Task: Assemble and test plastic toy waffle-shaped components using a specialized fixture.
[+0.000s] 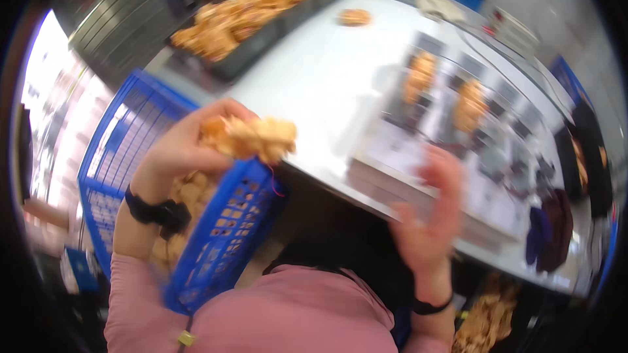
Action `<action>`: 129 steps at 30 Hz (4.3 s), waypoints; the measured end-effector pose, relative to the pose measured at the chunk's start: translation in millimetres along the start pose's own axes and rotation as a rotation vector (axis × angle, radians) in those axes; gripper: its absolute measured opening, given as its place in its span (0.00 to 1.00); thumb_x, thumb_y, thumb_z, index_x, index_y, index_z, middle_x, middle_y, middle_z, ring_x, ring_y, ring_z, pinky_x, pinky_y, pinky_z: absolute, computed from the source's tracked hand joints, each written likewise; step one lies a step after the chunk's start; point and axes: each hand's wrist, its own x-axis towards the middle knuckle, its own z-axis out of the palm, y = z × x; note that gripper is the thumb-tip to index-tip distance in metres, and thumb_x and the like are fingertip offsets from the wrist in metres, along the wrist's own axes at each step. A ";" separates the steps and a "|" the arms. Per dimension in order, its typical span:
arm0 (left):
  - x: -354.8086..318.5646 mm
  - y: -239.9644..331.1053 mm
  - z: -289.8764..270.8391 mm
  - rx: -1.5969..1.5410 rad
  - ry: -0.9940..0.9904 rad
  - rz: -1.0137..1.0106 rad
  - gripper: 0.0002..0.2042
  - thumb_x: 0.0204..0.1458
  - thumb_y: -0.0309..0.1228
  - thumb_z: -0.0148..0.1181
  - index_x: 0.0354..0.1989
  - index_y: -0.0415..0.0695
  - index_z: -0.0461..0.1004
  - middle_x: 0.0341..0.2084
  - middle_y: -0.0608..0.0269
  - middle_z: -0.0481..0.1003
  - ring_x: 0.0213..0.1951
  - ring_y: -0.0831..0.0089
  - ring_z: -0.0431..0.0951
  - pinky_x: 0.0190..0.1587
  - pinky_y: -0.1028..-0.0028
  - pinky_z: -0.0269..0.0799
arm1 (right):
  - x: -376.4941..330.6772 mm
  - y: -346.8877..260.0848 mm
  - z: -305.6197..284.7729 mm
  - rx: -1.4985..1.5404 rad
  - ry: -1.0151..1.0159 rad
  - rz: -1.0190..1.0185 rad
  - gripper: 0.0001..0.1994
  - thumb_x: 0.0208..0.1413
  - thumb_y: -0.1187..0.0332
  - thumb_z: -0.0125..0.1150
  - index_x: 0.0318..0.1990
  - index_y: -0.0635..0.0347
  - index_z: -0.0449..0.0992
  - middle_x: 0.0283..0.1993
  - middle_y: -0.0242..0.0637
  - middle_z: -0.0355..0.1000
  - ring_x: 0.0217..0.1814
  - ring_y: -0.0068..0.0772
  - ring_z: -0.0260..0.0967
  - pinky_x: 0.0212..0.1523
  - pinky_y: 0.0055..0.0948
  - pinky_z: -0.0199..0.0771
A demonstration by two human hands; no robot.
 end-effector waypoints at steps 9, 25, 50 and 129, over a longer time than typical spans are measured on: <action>93.4 25.6 126.8 -0.052 -0.361 0.334 0.35 0.50 0.25 0.73 0.66 0.44 0.62 0.57 0.60 0.70 0.60 0.73 0.71 0.61 0.71 0.67 | -16.8 0.8 -34.4 0.197 0.080 0.251 0.21 0.55 0.75 0.72 0.55 0.60 0.74 0.51 0.36 0.73 0.46 0.27 0.74 0.44 0.25 0.77; 138.0 25.5 174.8 -0.732 -0.398 0.025 0.28 0.60 0.28 0.61 0.68 0.44 0.60 0.60 0.56 0.70 0.62 0.59 0.72 0.63 0.56 0.72 | -16.5 36.9 -118.4 -0.371 0.579 0.139 0.15 0.61 0.68 0.66 0.53 0.60 0.74 0.49 0.38 0.73 0.50 0.35 0.72 0.49 0.33 0.72; 296.3 137.6 257.1 0.659 -0.111 0.385 0.37 0.61 0.42 0.62 0.73 0.38 0.54 0.50 0.44 0.77 0.51 0.65 0.80 0.49 0.70 0.77 | -21.0 69.2 -131.5 -0.016 0.384 0.251 0.14 0.56 0.71 0.71 0.47 0.61 0.75 0.41 0.33 0.76 0.42 0.26 0.71 0.48 0.27 0.72; 155.1 -29.6 127.3 0.496 0.007 0.439 0.07 0.53 0.23 0.65 0.40 0.38 0.78 0.34 0.58 0.75 0.36 0.67 0.77 0.41 0.72 0.74 | -25.7 43.4 -135.3 -0.609 -0.032 0.442 0.06 0.59 0.76 0.64 0.43 0.64 0.80 0.48 0.40 0.71 0.50 0.39 0.73 0.49 0.31 0.74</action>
